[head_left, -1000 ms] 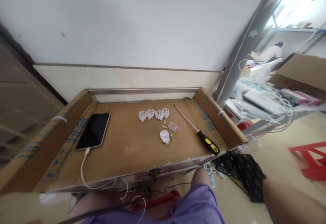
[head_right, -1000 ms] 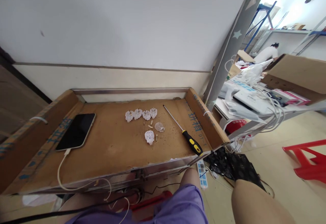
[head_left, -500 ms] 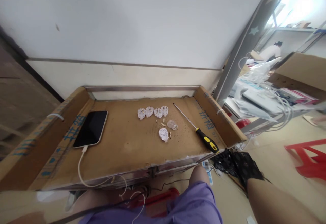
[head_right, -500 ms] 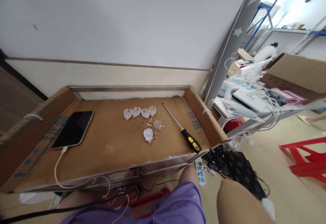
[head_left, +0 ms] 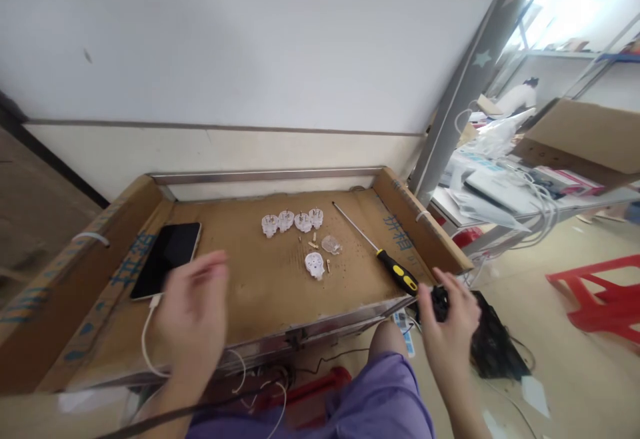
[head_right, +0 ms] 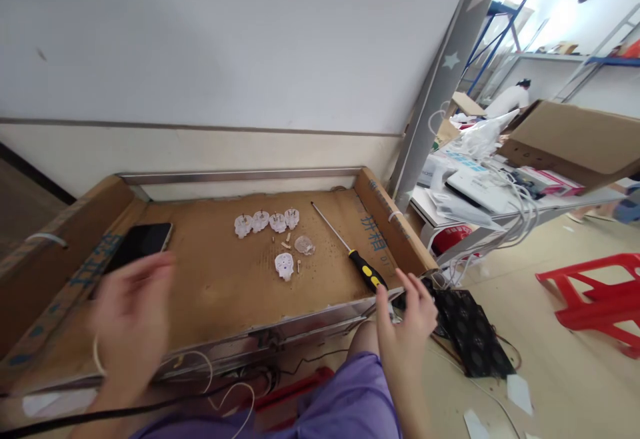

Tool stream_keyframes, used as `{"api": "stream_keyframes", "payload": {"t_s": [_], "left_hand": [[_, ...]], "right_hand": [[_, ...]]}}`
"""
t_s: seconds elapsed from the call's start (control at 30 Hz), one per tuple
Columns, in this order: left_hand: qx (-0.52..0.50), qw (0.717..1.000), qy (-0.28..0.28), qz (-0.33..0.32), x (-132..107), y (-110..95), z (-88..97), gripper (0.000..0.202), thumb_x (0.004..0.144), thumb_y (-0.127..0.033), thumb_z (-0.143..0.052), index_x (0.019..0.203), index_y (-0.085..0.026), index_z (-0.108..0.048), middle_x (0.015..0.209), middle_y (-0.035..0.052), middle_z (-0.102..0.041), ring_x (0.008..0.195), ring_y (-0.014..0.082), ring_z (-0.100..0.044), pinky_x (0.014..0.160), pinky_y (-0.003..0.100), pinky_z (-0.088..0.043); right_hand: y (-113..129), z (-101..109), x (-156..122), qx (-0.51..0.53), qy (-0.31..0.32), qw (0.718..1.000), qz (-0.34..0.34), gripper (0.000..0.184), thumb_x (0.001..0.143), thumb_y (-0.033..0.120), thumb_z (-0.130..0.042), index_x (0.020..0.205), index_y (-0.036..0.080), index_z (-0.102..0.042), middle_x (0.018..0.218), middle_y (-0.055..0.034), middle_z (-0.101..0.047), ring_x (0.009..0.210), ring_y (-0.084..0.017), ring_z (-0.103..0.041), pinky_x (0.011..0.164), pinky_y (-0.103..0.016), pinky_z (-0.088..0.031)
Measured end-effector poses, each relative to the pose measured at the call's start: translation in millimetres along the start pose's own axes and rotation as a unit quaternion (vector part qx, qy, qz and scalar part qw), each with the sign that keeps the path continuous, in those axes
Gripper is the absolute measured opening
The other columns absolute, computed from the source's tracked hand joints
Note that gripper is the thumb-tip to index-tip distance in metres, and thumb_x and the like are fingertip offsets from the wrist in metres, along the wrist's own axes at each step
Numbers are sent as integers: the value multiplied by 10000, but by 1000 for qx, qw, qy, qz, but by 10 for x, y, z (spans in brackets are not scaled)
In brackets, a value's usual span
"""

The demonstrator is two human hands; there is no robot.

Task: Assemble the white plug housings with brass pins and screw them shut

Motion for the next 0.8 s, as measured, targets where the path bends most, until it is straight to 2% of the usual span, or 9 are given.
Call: {"api": "stream_keyframes", "payload": {"t_s": [0.07, 0.13, 0.23, 0.3, 0.43, 0.53, 0.6, 0.67, 0.8], "left_hand": [[-1, 991, 115, -70, 47, -177, -493, 202, 888, -343, -510, 1029, -230, -600, 996, 24, -629, 935, 197, -570, 833, 369, -471], [26, 958, 248, -144, 30, -370, -1070, 168, 855, -322, -552, 993, -253, -620, 1036, 10, -638, 998, 214, -548, 878, 384, -430], [78, 919, 338, -189, 8, -483, -1681, 142, 801, -326, -615, 892, -219, -632, 1041, 23, -640, 1005, 241, -536, 898, 403, -386], [92, 904, 369, -197, -26, -462, -1902, 116, 783, -308, -627, 838, -206, -627, 979, 24, -650, 971, 245, -541, 881, 405, -377], [58, 911, 369, -177, -68, -325, -1960, 76, 813, -258, -568, 852, -217, -619, 883, 0, -664, 911, 210, -553, 863, 374, -370], [23, 909, 371, -188, -91, -288, -1918, 67, 810, -237, -558, 824, -222, -622, 870, -19, -670, 893, 180, -568, 933, 365, -336], [9, 908, 371, -193, -85, -279, -1901, 56, 792, -220, -569, 806, -222, -622, 878, -27, -672, 887, 163, -582, 997, 366, -290], [-2, 909, 371, -192, -72, -269, -1895, 47, 776, -213, -581, 796, -220, -623, 886, -32, -673, 889, 156, -590, 1024, 363, -269], [-14, 910, 372, -180, -57, -241, -1894, 45, 768, -215, -587, 782, -218, -630, 902, -28, -672, 885, 160, -587, 947, 340, -343]], "right_hand": [[-84, -159, -38, -35, 29, 999, -12, 729, 776, 747, -379, 1117, 145, -608, 1058, -169, -563, 991, -349, -503, 818, -520, -376], [-146, -299, -54, -45, 49, 998, -17, 761, 736, 783, -381, 1055, 142, -642, 994, -183, -573, 925, -368, -506, 770, -522, -371], [-171, -371, -8, -2, 54, 998, -12, 679, 741, 732, -451, 976, 127, -649, 935, -170, -591, 901, -346, -524, 775, -513, -390], [-117, -320, 75, 49, 60, 997, -3, 573, 758, 658, -509, 948, 130, -628, 905, -142, -608, 876, -296, -557, 777, -463, -432], [253, 96, 417, 172, 23, 985, 11, 382, 791, 463, -584, 1057, 198, -515, 1101, -97, -598, 1032, -219, -575, 901, -399, -441], [640, 461, 770, 478, -64, 876, -13, 231, 769, 323, -584, 940, 227, -461, 906, -25, -647, 911, -204, -634, 830, -402, -493], [969, 500, 972, 555, -59, 829, -15, 245, 728, 326, -583, 923, 222, -477, 667, 40, -587, 592, -151, -583, 612, -334, -527], [1249, 426, 1098, 575, -45, 816, -30, 247, 725, 334, -613, 903, 232, -477, 577, 72, -502, 447, -109, -450, 398, -235, -413], [1625, 382, 1144, 587, -80, 806, -8, 185, 752, 310, -619, 723, 187, -483, 469, 79, -416, 342, -70, -319, 297, -201, -220]]}}
Point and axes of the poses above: each hand's wrist, its own x-axis towards the middle knuckle, its own z-axis out of the back of the hand, y = z × x, the point moved 8 cm from there along x, towards the middle knuckle
